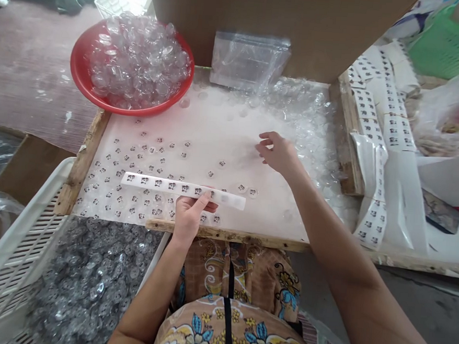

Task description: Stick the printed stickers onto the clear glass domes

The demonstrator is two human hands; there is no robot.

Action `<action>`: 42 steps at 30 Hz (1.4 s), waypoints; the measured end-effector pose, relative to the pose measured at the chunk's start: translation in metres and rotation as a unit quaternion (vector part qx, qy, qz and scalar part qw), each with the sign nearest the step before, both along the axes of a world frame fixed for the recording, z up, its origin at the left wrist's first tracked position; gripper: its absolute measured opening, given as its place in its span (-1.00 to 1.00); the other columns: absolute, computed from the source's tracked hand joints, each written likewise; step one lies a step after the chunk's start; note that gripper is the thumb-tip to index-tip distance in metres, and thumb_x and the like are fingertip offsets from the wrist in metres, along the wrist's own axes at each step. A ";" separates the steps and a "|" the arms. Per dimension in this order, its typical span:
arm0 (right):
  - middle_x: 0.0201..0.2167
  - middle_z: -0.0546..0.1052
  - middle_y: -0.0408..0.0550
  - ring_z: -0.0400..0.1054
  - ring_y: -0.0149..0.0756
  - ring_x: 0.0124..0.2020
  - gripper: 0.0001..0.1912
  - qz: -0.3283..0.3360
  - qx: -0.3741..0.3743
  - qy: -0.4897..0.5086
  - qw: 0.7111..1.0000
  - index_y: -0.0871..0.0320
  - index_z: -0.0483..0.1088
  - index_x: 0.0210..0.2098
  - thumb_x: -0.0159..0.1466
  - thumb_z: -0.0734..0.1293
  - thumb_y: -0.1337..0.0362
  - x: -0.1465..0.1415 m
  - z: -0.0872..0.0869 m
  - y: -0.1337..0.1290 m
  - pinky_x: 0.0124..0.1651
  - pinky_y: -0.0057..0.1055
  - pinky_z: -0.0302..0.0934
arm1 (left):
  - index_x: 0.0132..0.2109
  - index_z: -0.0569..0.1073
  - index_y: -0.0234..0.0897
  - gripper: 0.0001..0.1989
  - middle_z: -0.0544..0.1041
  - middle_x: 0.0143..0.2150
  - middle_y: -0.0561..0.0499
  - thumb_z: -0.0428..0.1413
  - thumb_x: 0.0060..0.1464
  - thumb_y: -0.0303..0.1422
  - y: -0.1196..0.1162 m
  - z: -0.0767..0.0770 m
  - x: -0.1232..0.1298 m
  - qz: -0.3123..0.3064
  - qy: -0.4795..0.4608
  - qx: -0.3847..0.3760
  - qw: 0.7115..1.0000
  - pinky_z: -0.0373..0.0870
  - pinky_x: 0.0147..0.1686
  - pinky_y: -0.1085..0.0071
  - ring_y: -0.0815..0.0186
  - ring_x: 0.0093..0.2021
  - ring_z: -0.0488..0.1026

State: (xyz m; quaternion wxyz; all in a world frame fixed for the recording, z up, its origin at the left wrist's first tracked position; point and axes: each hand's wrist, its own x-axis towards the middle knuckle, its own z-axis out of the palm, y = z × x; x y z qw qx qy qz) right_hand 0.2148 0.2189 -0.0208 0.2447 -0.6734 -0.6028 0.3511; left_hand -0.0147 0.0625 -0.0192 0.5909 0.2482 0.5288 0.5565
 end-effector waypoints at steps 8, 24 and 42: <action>-0.30 0.56 0.02 0.38 -0.29 -0.39 -0.72 0.074 0.070 0.009 0.995 0.14 0.47 -0.17 0.24 0.29 0.12 -0.009 0.019 -0.045 -0.26 -0.28 0.30 | -0.27 0.60 -0.35 -0.71 0.59 -0.47 -0.01 0.29 -0.07 -0.20 0.001 0.001 0.002 0.005 0.009 0.008 1.000 0.47 -0.54 0.49 0.35 -0.54 0.51; -0.25 0.53 -0.07 0.40 -0.31 -0.26 -0.86 0.260 0.070 0.036 0.962 0.10 0.41 -0.17 0.26 0.30 0.29 -0.054 0.036 -0.108 -0.23 -0.41 0.24 | -0.12 0.53 -0.32 -0.63 0.55 -0.49 0.05 0.22 0.02 -0.14 0.001 0.004 0.002 0.030 0.027 0.038 0.998 0.50 -0.49 0.45 0.33 -0.54 0.54; -0.56 0.39 -0.17 0.24 -0.41 -0.54 -0.86 0.008 0.032 0.153 0.988 0.13 0.36 -0.44 0.13 0.35 0.20 -0.038 0.009 -0.047 -0.46 -0.42 0.18 | -0.21 0.55 -0.38 -0.63 0.57 -0.50 0.00 0.26 -0.04 -0.14 0.002 0.002 0.003 0.039 0.000 0.012 0.999 0.50 -0.52 0.45 0.31 -0.56 0.54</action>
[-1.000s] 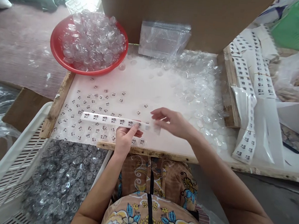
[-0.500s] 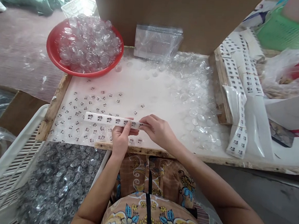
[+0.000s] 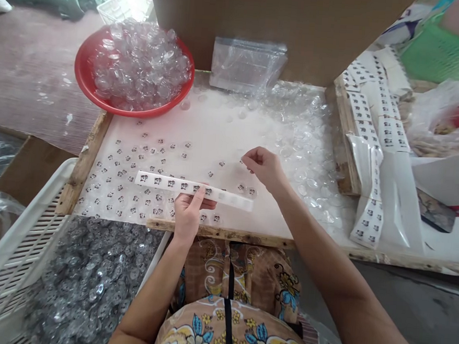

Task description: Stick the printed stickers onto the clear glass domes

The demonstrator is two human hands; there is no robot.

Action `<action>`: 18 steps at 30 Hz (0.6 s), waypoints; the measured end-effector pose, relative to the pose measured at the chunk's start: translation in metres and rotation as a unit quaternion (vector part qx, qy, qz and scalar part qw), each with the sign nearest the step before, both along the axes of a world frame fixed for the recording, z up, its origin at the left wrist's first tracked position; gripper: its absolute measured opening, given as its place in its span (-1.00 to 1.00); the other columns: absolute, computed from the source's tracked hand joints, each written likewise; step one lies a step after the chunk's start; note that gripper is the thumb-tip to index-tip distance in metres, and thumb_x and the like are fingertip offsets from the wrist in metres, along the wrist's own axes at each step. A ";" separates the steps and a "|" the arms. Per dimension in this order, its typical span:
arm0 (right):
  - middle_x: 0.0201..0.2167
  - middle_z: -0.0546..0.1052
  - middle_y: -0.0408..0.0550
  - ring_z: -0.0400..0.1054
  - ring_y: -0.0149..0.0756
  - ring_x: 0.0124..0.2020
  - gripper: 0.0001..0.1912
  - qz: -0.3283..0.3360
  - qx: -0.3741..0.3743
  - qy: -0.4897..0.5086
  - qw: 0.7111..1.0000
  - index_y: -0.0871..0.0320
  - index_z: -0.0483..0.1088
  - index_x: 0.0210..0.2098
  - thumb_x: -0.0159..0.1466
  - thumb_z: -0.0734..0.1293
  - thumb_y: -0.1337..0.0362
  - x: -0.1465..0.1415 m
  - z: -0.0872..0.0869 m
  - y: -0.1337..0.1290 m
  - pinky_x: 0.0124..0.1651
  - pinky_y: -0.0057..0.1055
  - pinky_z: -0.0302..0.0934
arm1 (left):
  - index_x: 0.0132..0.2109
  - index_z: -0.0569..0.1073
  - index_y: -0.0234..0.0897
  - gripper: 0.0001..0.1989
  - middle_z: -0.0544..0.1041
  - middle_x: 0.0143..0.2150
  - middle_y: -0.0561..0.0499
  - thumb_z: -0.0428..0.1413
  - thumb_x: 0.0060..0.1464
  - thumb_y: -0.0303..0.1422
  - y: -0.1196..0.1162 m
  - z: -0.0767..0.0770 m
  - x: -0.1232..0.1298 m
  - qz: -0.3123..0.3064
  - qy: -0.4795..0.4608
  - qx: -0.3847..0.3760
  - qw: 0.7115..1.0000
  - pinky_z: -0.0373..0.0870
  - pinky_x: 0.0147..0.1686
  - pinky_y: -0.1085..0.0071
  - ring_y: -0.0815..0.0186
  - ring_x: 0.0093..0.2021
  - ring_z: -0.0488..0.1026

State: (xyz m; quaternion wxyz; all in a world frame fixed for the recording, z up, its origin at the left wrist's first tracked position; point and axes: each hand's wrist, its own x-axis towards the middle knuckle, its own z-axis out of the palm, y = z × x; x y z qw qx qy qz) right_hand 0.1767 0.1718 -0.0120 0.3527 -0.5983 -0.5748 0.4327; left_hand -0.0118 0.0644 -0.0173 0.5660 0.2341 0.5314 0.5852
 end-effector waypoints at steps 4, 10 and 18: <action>-0.56 0.43 -0.14 0.25 -0.39 -0.53 -0.87 0.034 -0.045 -0.068 0.996 0.14 0.39 -0.46 0.08 0.35 0.20 0.003 -0.012 0.007 -0.47 -0.42 0.13 | -0.22 0.55 -0.37 -0.61 0.56 -0.52 0.01 0.26 -0.05 -0.11 0.000 0.001 0.000 -0.004 0.010 -0.009 1.000 0.52 -0.50 0.40 0.28 -0.56 0.54; -0.53 0.47 -0.12 0.28 -0.36 -0.50 -0.90 0.028 -0.030 -0.107 0.993 0.13 0.40 -0.47 0.06 0.33 0.22 -0.001 -0.015 0.009 -0.43 -0.41 0.15 | -0.22 0.56 -0.36 -0.59 0.56 -0.51 0.01 0.26 -0.07 -0.09 0.001 0.001 0.000 -0.009 0.012 -0.015 1.000 0.52 -0.50 0.40 0.29 -0.56 0.54; -0.35 0.48 -0.05 0.31 -0.34 -0.45 -0.94 0.048 0.055 -0.225 0.972 0.12 0.43 -0.39 0.14 0.30 0.32 -0.011 -0.019 0.002 -0.31 -0.36 0.19 | -0.23 0.56 -0.37 -0.61 0.55 -0.53 0.01 0.26 -0.06 -0.11 0.000 0.001 0.000 -0.008 0.006 -0.008 1.000 0.50 -0.54 0.44 0.30 -0.57 0.53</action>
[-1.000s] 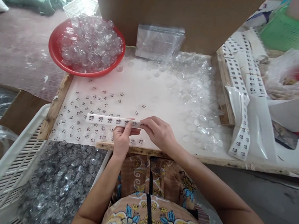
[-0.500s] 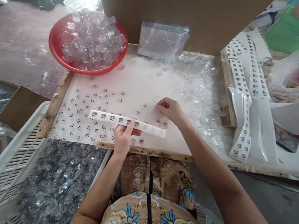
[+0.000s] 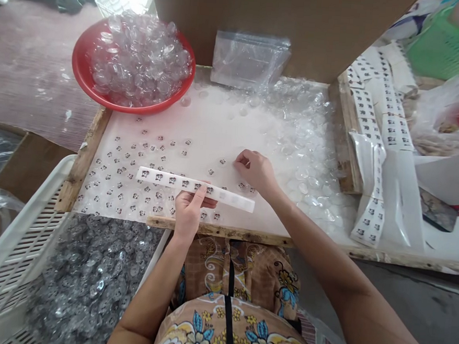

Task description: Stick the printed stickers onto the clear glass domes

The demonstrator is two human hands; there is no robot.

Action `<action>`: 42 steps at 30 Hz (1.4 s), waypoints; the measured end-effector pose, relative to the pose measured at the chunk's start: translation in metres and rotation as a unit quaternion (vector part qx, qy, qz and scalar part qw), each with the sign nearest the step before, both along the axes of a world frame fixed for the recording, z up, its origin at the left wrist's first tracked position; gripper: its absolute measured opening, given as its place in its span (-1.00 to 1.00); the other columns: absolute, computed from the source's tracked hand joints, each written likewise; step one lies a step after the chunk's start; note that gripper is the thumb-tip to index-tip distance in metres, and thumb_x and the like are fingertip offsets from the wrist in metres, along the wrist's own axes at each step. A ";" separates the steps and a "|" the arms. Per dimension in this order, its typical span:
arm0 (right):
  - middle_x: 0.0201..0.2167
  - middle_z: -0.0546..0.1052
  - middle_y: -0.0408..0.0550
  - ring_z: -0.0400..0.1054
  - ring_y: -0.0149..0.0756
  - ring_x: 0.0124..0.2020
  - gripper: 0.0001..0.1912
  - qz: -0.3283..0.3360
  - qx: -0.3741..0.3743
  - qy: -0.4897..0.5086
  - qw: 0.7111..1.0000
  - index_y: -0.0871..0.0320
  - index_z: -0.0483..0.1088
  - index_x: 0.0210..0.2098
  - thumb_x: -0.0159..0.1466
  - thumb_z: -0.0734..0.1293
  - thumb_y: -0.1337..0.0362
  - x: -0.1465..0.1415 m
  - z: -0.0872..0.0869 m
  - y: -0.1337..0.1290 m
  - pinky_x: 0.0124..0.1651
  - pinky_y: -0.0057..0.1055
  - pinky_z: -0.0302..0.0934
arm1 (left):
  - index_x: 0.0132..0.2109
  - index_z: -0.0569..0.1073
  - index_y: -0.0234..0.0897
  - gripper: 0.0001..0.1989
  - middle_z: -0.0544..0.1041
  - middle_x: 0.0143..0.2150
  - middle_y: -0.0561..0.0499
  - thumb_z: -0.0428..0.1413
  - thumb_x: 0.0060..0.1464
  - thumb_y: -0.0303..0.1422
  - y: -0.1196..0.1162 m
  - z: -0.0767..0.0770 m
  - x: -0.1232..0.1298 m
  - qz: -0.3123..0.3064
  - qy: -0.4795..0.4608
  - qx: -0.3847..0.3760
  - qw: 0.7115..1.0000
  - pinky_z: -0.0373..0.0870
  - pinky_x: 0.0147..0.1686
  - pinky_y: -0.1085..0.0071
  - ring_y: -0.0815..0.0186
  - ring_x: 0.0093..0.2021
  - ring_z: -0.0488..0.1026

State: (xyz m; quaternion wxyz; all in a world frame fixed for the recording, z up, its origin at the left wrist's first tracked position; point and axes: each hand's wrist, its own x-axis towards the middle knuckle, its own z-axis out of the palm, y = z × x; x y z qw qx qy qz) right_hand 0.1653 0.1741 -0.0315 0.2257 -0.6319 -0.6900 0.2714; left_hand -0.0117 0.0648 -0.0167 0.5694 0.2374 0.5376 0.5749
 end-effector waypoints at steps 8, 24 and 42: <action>-0.37 0.53 -0.12 0.38 -0.31 -0.42 -0.70 0.048 -0.032 0.000 0.998 0.09 0.37 -0.08 0.18 0.31 0.39 -0.004 0.011 -0.022 -0.30 -0.37 0.19 | -0.17 0.57 -0.38 -0.60 0.56 -0.48 0.01 0.26 -0.03 -0.12 0.000 -0.001 0.000 -0.009 0.004 0.003 1.000 0.49 -0.53 0.46 0.34 -0.56 0.51; -0.28 0.48 -0.03 0.37 -0.30 -0.23 -0.90 0.196 0.137 0.187 0.953 0.11 0.40 -0.36 0.29 0.27 0.32 -0.031 0.037 -0.055 -0.22 -0.36 0.29 | 0.07 0.48 -0.38 -0.48 0.58 -0.51 -0.01 0.12 0.12 -0.07 0.000 -0.003 -0.004 -0.037 -0.032 0.010 0.999 0.53 -0.49 0.45 0.31 -0.54 0.55; -0.67 0.36 -0.23 0.16 -0.48 -0.65 -0.89 -0.100 -0.094 0.180 0.974 0.15 0.38 -0.47 0.06 0.37 0.24 0.018 -0.005 0.039 -0.53 -0.47 0.05 | -0.07 0.55 -0.39 -0.56 0.57 -0.50 0.00 0.17 0.07 -0.09 0.000 -0.004 -0.003 -0.027 -0.030 0.001 0.999 0.52 -0.54 0.46 0.36 -0.58 0.50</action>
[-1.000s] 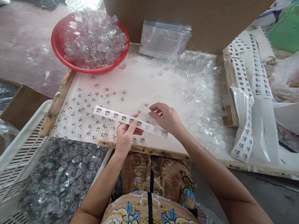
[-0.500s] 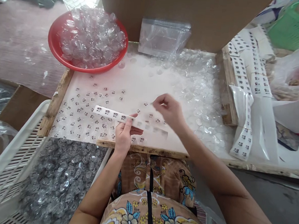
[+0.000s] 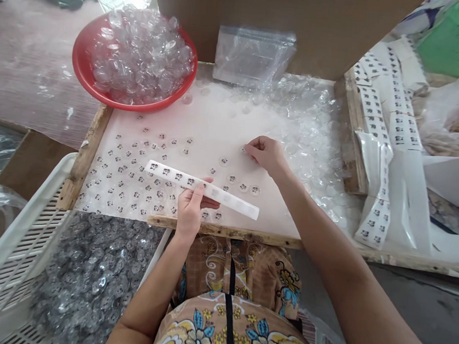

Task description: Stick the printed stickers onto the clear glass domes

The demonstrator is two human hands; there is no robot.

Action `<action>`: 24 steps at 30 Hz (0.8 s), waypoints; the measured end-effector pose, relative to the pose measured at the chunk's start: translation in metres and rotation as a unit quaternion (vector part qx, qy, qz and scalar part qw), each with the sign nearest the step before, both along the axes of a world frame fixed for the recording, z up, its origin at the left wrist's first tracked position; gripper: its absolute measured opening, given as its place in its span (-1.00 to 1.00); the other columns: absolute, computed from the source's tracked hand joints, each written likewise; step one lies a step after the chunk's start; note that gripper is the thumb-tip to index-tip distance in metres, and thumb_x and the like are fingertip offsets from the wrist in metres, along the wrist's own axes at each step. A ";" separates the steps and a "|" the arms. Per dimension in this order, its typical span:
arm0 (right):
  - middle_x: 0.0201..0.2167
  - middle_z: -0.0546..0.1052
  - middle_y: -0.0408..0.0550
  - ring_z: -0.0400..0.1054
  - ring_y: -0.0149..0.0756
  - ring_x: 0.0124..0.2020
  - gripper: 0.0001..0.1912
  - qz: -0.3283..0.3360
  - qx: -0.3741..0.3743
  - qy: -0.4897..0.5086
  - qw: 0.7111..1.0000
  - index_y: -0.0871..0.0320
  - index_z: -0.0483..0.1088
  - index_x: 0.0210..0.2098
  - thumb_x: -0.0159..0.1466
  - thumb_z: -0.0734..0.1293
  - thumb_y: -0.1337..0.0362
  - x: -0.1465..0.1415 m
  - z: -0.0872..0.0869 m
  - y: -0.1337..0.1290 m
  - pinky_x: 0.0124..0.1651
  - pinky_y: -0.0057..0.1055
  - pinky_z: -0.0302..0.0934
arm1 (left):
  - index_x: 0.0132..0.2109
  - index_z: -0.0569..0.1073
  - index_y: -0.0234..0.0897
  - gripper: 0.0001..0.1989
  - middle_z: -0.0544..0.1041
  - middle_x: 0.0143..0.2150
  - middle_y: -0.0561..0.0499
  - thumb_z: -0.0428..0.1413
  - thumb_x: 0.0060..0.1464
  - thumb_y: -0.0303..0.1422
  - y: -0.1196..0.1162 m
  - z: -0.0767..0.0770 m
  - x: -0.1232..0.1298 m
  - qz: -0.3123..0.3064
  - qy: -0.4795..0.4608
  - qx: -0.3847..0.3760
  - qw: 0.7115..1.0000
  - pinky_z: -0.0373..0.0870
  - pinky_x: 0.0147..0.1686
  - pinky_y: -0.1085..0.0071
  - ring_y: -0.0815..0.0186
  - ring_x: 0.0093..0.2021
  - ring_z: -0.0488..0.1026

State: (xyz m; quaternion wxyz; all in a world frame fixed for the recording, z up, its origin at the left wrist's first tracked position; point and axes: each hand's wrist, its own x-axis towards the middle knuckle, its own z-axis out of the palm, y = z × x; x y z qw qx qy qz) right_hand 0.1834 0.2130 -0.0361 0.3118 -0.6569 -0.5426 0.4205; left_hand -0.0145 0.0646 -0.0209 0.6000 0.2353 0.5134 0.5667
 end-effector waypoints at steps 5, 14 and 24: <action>-0.66 0.37 -0.22 0.18 -0.47 -0.64 -0.88 -0.001 0.007 -0.005 1.000 0.16 0.37 -0.48 0.06 0.36 0.24 0.000 -0.001 0.002 -0.53 -0.47 0.08 | -0.08 0.56 -0.37 -0.57 0.57 -0.49 0.00 0.17 0.07 -0.09 -0.001 0.002 0.000 -0.001 0.003 -0.001 1.000 0.52 -0.53 0.46 0.35 -0.57 0.51; -0.66 0.36 -0.22 0.16 -0.48 -0.65 -0.88 -0.005 0.000 -0.030 1.000 0.16 0.38 -0.46 0.08 0.37 0.24 -0.004 0.005 0.001 -0.51 -0.46 0.08 | -0.09 0.56 -0.37 -0.58 0.57 -0.48 0.01 0.17 0.07 -0.10 -0.001 0.001 0.000 -0.002 0.003 0.001 1.000 0.52 -0.53 0.46 0.36 -0.57 0.51; -0.53 0.46 -0.11 0.27 -0.34 -0.49 -0.93 0.006 0.062 -0.113 0.992 0.13 0.36 -0.48 0.08 0.34 0.27 -0.009 -0.001 0.000 -0.40 -0.39 0.13 | -0.10 0.56 -0.38 -0.56 0.58 -0.46 -0.01 0.16 0.07 -0.08 -0.001 0.000 0.000 0.000 0.013 -0.001 1.000 0.51 -0.53 0.46 0.35 -0.56 0.51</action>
